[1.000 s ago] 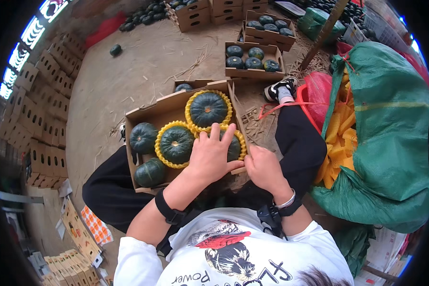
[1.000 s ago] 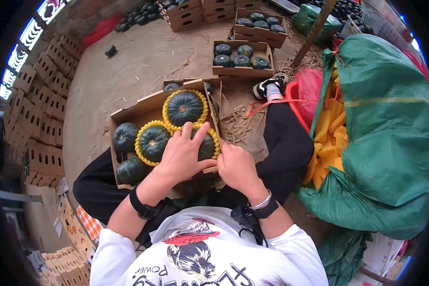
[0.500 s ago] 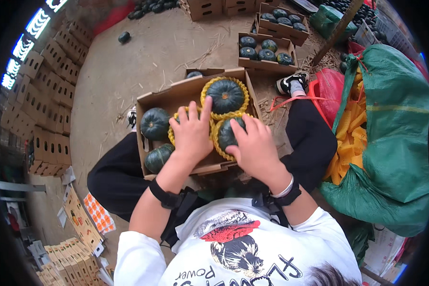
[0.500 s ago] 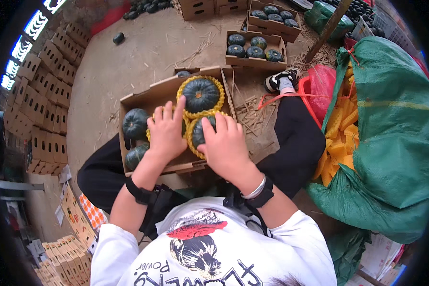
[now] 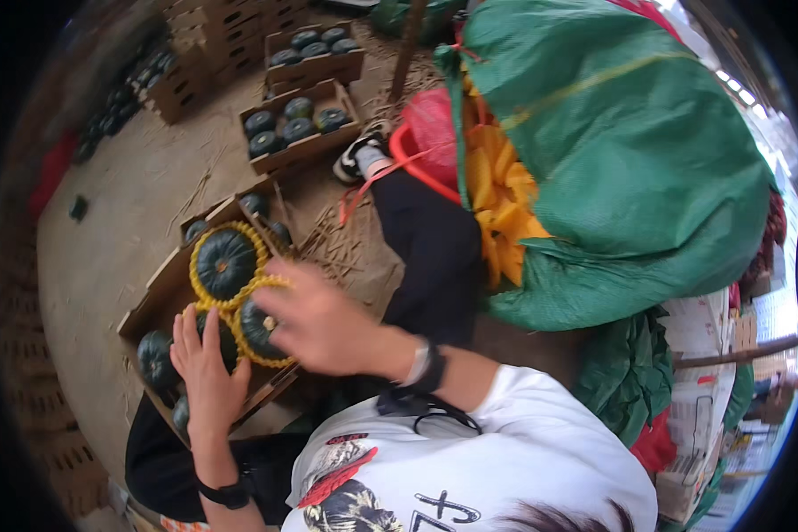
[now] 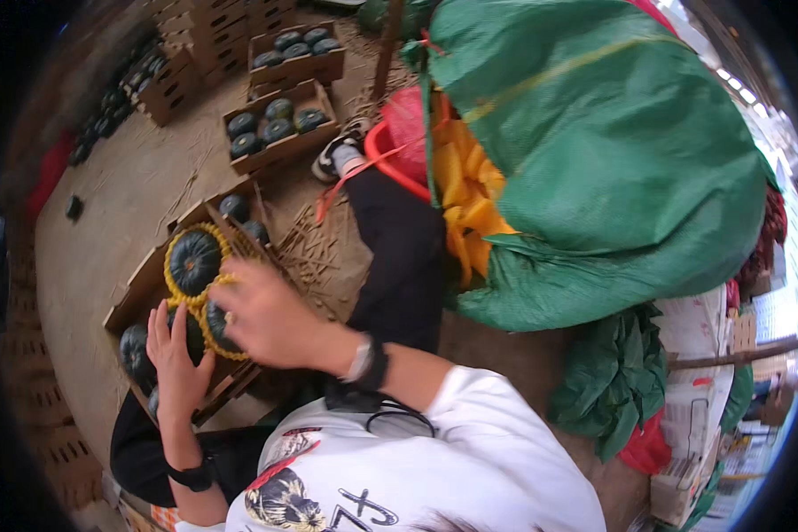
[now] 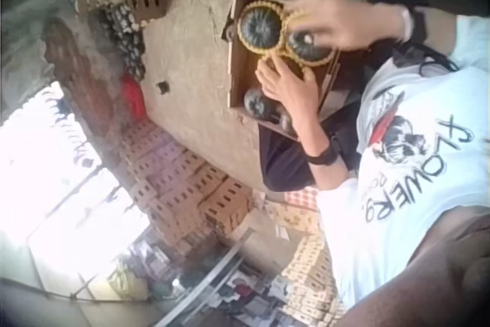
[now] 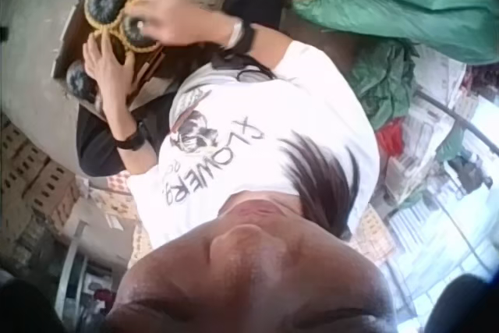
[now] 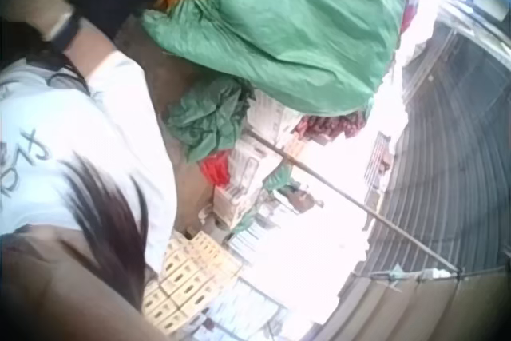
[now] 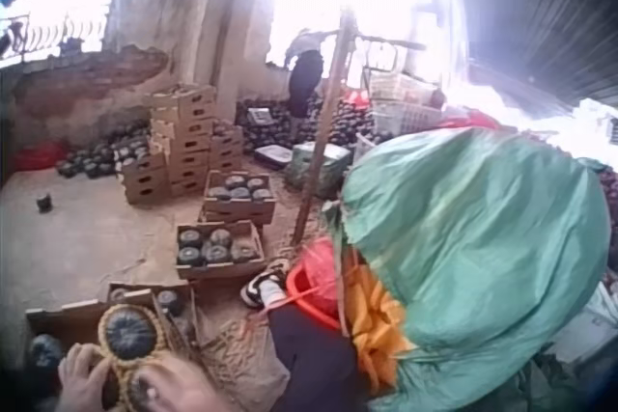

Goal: The person is wrapping squashes in yellow protective foam netting and placing them into cardboard boxes.

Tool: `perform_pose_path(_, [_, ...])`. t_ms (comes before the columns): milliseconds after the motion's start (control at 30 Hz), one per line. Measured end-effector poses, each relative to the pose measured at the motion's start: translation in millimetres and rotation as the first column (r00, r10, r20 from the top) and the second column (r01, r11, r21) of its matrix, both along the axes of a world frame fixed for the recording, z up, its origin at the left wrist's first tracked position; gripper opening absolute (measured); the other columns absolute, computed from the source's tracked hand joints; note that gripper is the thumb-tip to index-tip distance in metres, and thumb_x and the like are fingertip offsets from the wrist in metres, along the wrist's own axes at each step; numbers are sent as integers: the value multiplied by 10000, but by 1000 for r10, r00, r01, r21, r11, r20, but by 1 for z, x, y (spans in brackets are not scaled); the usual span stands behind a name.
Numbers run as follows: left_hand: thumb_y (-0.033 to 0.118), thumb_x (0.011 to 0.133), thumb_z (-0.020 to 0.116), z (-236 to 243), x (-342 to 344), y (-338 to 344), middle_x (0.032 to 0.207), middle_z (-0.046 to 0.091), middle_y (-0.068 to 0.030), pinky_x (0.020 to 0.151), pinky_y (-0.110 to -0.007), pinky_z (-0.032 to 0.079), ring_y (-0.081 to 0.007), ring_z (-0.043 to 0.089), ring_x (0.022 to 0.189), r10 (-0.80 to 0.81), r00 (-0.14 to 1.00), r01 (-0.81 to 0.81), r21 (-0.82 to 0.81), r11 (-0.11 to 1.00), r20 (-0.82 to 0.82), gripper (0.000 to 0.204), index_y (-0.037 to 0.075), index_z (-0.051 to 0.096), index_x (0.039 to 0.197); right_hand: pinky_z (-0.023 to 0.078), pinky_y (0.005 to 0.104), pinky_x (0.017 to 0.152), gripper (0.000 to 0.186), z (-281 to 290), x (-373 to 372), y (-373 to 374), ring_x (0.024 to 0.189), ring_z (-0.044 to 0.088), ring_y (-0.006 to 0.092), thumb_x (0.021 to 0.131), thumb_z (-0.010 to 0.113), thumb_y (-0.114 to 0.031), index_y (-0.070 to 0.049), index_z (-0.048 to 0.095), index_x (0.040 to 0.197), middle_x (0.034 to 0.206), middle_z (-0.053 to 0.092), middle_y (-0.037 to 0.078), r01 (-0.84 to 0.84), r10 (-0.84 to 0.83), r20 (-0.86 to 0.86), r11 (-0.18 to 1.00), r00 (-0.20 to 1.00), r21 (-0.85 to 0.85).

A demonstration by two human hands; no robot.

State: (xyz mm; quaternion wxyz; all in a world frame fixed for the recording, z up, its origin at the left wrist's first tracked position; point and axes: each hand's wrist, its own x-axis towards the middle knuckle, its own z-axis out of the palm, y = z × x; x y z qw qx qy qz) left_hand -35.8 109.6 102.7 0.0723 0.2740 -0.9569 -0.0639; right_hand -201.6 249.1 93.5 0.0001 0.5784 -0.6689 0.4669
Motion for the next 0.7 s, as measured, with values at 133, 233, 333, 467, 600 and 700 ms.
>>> perform_pose_path(133, [4, 724, 665, 21, 25, 17, 1337, 463, -185, 1062, -417, 311, -369, 405, 1262, 20, 952, 15, 111, 994, -307, 525, 38, 542, 1233, 447, 452, 864, 298, 10, -98, 83, 951, 577, 363, 787, 592, -147, -15, 616, 1052, 1023, 627, 170, 728, -722, -135, 686, 679, -10])
perform_pose_path(233, [-16, 778, 620, 24, 27, 12, 1220, 554, -173, 990, -386, 392, -341, 515, 1145, 106, 873, -43, 142, 989, -476, 371, 20, 592, 1146, 443, 477, 883, 445, -57, -165, 191, 1053, 563, 411, 817, 619, -189, -36, 535, 1227, 1133, 595, 244, 741, -743, -378, 230, 552, 631])
perform_pose_path(333, [-28, 788, 601, 18, 32, 6, 1118, 593, -174, 894, -398, 444, -347, 555, 1037, 178, 805, -50, 233, 971, -567, 284, 19, 609, 1068, 422, 449, 945, 419, -127, -180, 240, 1114, 538, 418, 834, 572, -81, -26, 505, 1244, 1176, 578, 239, 612, -702, -222, 368, 677, 700])
perform_pose_path(467, [-31, 769, 630, 30, 32, 14, 1002, 633, -152, 832, -390, 479, -333, 596, 935, 179, 782, -3, 284, 959, -597, 249, 15, 622, 1013, 451, 410, 912, 418, -63, -152, 215, 1124, 563, 370, 832, 563, -8, -4, 512, 1247, 1197, 592, 214, 815, -811, -236, 423, 536, 397])
perform_pose_path(600, [161, 665, 839, 41, 12, 51, 1199, 538, -140, 806, -344, 501, -249, 569, 1006, 75, 826, 423, 702, 573, -559, 750, 54, 474, 1312, 497, 274, 719, 325, 44, -54, 136, 851, 631, 190, 780, 657, -5, 14, 598, 1098, 1072, 623, 157, 425, -507, 229, 844, 831, 328])
perform_pose_path(700, [204, 692, 824, 42, -2, 65, 1200, 542, -171, 822, -359, 496, -268, 593, 981, -94, 814, 546, 699, 462, -573, 918, 91, 294, 1432, 484, 268, 708, 251, 50, -4, 77, 843, 614, 165, 737, 692, 16, 13, 619, 977, 1026, 624, 106, -338, 218, 564, 934, 796, 116])
